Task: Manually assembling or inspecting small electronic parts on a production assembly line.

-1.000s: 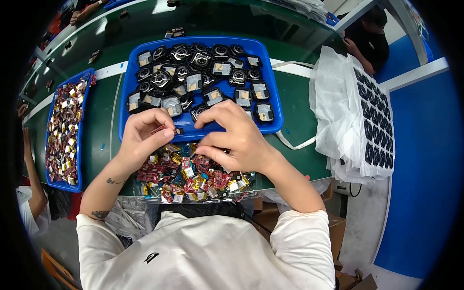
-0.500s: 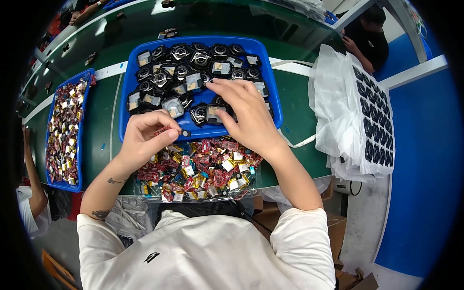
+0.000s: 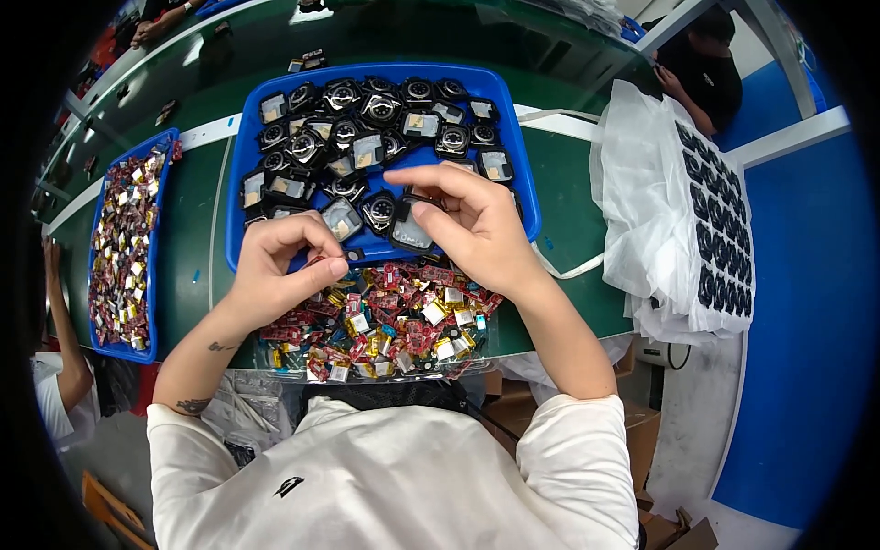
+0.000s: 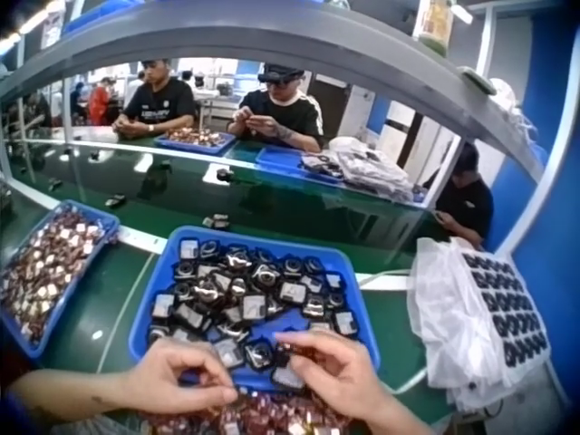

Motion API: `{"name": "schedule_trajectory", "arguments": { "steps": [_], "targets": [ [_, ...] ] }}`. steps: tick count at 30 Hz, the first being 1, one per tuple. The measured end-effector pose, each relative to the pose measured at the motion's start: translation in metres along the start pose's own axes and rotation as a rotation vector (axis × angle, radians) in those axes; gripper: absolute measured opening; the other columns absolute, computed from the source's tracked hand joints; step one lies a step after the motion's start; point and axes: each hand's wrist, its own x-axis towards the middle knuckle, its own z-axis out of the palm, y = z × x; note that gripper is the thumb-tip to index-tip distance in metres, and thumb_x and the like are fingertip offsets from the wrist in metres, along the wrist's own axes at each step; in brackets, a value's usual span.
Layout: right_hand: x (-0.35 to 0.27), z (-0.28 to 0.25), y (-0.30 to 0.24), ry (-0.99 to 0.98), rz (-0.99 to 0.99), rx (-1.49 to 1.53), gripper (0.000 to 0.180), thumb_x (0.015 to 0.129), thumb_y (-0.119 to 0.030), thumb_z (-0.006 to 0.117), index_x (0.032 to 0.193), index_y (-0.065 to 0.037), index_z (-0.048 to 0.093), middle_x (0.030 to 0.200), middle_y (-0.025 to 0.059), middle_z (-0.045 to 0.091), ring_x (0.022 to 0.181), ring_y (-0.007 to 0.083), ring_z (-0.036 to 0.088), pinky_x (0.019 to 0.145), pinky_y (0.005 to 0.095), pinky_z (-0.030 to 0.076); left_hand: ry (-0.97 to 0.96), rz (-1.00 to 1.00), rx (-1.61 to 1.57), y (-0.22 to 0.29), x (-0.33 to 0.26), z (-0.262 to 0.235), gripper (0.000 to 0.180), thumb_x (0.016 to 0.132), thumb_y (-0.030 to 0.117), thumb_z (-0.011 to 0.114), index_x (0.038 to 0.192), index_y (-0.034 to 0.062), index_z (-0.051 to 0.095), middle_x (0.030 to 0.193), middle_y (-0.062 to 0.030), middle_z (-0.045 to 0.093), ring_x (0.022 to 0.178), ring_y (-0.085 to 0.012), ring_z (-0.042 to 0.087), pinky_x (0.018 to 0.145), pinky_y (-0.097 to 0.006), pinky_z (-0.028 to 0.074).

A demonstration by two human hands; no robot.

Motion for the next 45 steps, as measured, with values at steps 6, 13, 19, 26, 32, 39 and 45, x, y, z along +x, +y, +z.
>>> {"name": "schedule_trajectory", "arguments": {
  "steps": [6, 13, 19, 26, 32, 39, 45],
  "targets": [
    [-0.005, 0.016, -0.004, 0.020, 0.240, 0.262, 0.026, 0.084, 0.004, 0.058, 0.110, 0.002, 0.057, 0.095, 0.0039, 0.058, 0.075, 0.0036, 0.053, 0.063, 0.0177, 0.046, 0.027, 0.035, 0.030, -0.001, 0.001, 0.001, 0.008, 0.076, 0.006, 0.073, 0.077, 0.0000, 0.067, 0.069, -0.0018, 0.059, 0.060, -0.0066, 0.048, 0.055, -0.021, 0.038],
    [-0.015, 0.032, -0.007, -0.011, 0.221, 0.226, 0.027, 0.081, 0.003, 0.064, 0.107, 0.003, 0.055, 0.099, 0.0082, 0.061, 0.091, 0.0107, 0.061, 0.075, 0.0213, 0.054, 0.111, 0.077, 0.171, -0.003, -0.001, 0.006, 0.007, 0.075, 0.005, 0.073, 0.078, 0.0010, 0.069, 0.070, -0.0026, 0.060, 0.058, -0.0077, 0.050, 0.054, -0.021, 0.039],
    [-0.018, 0.034, -0.005, -0.040, 0.194, 0.166, 0.027, 0.081, 0.002, 0.065, 0.108, 0.003, 0.056, 0.101, 0.0077, 0.061, 0.090, 0.0087, 0.060, 0.073, 0.0207, 0.054, 0.206, -0.016, 0.064, 0.002, -0.003, 0.011, 0.018, 0.077, 0.002, 0.071, 0.095, 0.0013, 0.067, 0.070, 0.0007, 0.061, 0.062, -0.0033, 0.050, 0.056, -0.019, 0.040],
    [-0.018, 0.038, -0.003, 0.035, 0.161, 0.198, 0.028, 0.082, 0.003, 0.064, 0.109, 0.004, 0.057, 0.101, 0.0071, 0.061, 0.087, 0.0080, 0.059, 0.070, 0.0196, 0.054, 0.196, 0.011, 0.040, -0.002, -0.002, 0.009, 0.020, 0.077, 0.002, 0.071, 0.097, 0.0011, 0.067, 0.072, 0.0004, 0.062, 0.063, -0.0033, 0.051, 0.057, -0.019, 0.041],
    [-0.018, 0.038, 0.000, 0.044, 0.156, 0.254, 0.030, 0.082, 0.004, 0.063, 0.112, 0.005, 0.056, 0.105, 0.0096, 0.060, 0.089, 0.0100, 0.059, 0.069, 0.0196, 0.055, 0.200, 0.130, 0.184, -0.004, -0.003, 0.008, 0.012, 0.073, 0.003, 0.074, 0.084, 0.0007, 0.069, 0.071, -0.0025, 0.062, 0.061, -0.0074, 0.053, 0.057, -0.020, 0.042],
    [-0.020, 0.042, 0.001, 0.045, 0.134, 0.227, 0.029, 0.082, 0.004, 0.063, 0.110, 0.004, 0.056, 0.107, 0.0094, 0.058, 0.092, 0.0104, 0.058, 0.071, 0.0205, 0.056, 0.256, 0.296, 0.401, -0.007, -0.002, 0.010, 0.012, 0.070, 0.003, 0.075, 0.078, 0.0032, 0.067, 0.075, -0.0056, 0.062, 0.066, -0.0146, 0.054, 0.059, -0.024, 0.042],
    [-0.023, 0.043, 0.002, 0.014, 0.154, 0.235, 0.029, 0.083, 0.003, 0.063, 0.111, 0.003, 0.055, 0.107, 0.0095, 0.058, 0.091, 0.0097, 0.058, 0.073, 0.0211, 0.055, 0.263, 0.395, 0.562, -0.001, -0.001, 0.013, 0.013, 0.067, 0.004, 0.076, 0.076, 0.0058, 0.067, 0.094, -0.0077, 0.060, 0.083, -0.0215, 0.052, 0.065, -0.030, 0.042]
  ]
}}
